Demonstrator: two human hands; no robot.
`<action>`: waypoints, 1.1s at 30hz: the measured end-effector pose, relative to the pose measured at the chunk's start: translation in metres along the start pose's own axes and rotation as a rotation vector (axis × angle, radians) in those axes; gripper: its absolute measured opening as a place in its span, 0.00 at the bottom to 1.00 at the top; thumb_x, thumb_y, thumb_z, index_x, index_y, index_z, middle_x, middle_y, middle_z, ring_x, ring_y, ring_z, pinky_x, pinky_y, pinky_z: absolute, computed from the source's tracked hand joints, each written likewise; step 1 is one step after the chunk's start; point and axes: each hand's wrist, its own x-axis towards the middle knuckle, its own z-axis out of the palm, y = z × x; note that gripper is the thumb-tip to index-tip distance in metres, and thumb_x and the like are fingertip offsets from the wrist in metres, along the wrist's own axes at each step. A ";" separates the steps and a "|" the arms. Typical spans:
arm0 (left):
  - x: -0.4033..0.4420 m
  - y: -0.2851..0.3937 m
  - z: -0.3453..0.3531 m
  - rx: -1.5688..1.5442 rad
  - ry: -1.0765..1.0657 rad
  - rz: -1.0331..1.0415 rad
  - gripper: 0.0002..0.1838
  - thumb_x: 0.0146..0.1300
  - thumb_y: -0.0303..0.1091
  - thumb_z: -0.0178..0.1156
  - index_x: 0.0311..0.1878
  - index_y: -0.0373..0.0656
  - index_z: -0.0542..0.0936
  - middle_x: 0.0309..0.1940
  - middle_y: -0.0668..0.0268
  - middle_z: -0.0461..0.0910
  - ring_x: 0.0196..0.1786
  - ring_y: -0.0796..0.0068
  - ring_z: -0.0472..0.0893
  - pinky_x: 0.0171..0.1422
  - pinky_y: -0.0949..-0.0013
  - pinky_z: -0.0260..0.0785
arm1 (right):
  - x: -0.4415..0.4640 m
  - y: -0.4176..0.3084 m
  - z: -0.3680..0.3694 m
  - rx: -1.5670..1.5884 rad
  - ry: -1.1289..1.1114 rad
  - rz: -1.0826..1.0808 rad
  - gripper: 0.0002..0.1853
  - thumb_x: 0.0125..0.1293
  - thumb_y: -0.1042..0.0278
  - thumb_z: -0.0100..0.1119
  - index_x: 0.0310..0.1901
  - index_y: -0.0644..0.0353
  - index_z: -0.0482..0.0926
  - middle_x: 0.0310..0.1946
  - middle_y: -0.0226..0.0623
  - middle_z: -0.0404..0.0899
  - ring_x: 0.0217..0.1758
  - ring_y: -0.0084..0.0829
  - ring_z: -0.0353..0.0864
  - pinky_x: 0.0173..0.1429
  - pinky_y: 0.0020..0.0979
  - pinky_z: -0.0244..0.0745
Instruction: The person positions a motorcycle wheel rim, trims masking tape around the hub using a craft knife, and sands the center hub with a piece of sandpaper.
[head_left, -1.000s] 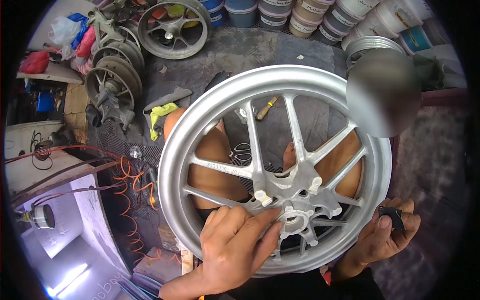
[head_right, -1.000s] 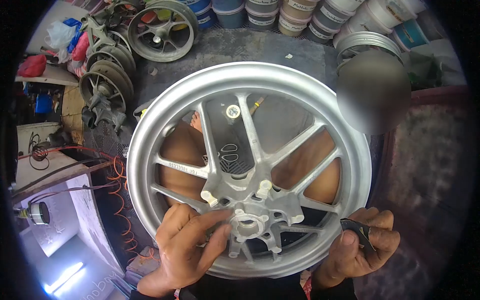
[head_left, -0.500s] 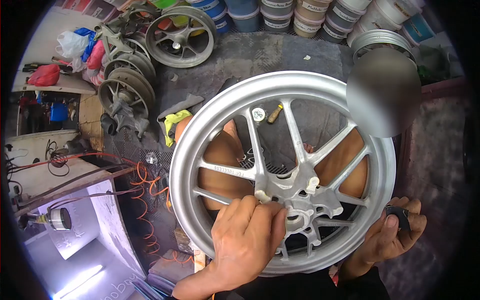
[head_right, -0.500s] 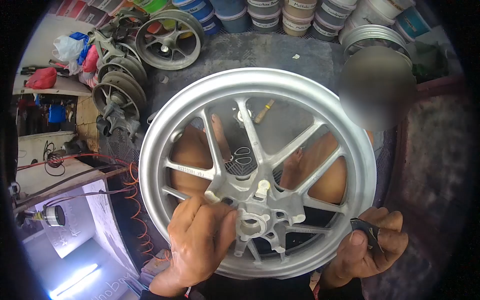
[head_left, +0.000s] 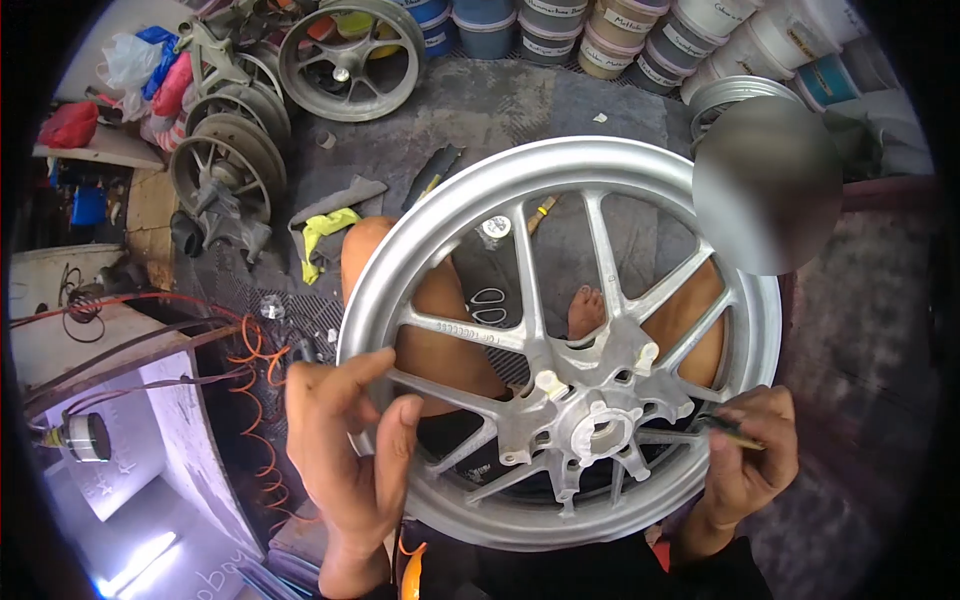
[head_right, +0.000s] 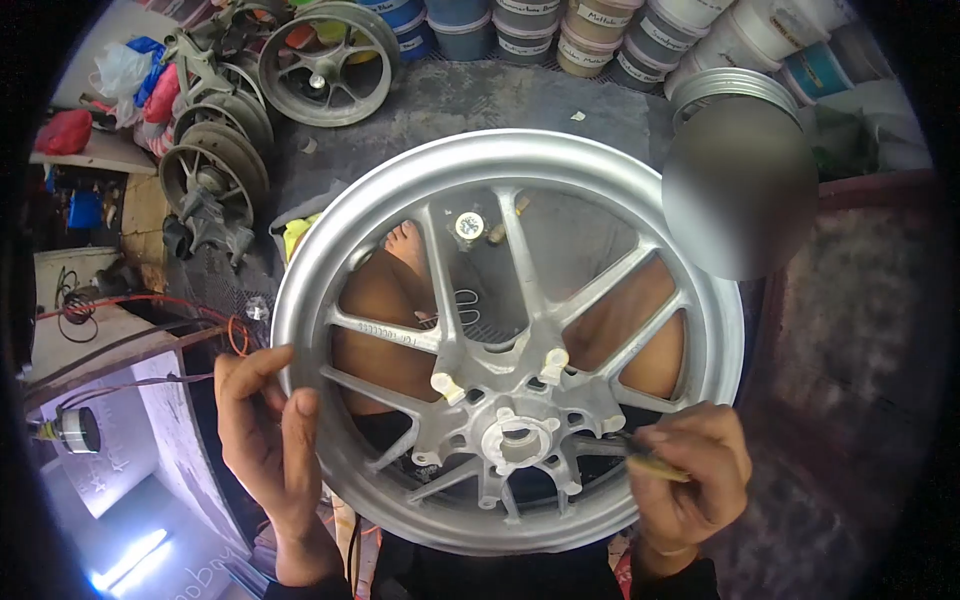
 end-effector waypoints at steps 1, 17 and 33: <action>0.001 -0.008 0.000 -0.008 0.013 0.038 0.16 0.56 0.23 0.71 0.48 0.35 0.81 0.32 0.61 0.75 0.30 0.73 0.69 0.34 0.70 0.61 | 0.002 -0.004 0.003 -0.002 -0.053 -0.017 0.13 0.54 0.68 0.75 0.36 0.62 0.80 0.31 0.44 0.82 0.33 0.33 0.82 0.36 0.29 0.73; -0.002 -0.046 0.004 -0.109 0.009 0.125 0.15 0.51 0.23 0.73 0.43 0.40 0.84 0.28 0.65 0.74 0.29 0.71 0.74 0.34 0.68 0.65 | 0.028 -0.040 0.040 -0.389 -0.526 -0.320 0.17 0.39 0.68 0.76 0.37 0.52 0.90 0.30 0.25 0.78 0.38 0.32 0.70 0.42 0.30 0.65; -0.001 -0.047 0.005 -0.125 0.008 0.121 0.14 0.51 0.23 0.73 0.42 0.41 0.84 0.29 0.65 0.74 0.30 0.68 0.74 0.35 0.66 0.65 | 0.033 -0.039 0.039 -0.374 -0.544 -0.283 0.16 0.40 0.66 0.78 0.36 0.50 0.90 0.28 0.24 0.76 0.37 0.32 0.69 0.44 0.32 0.62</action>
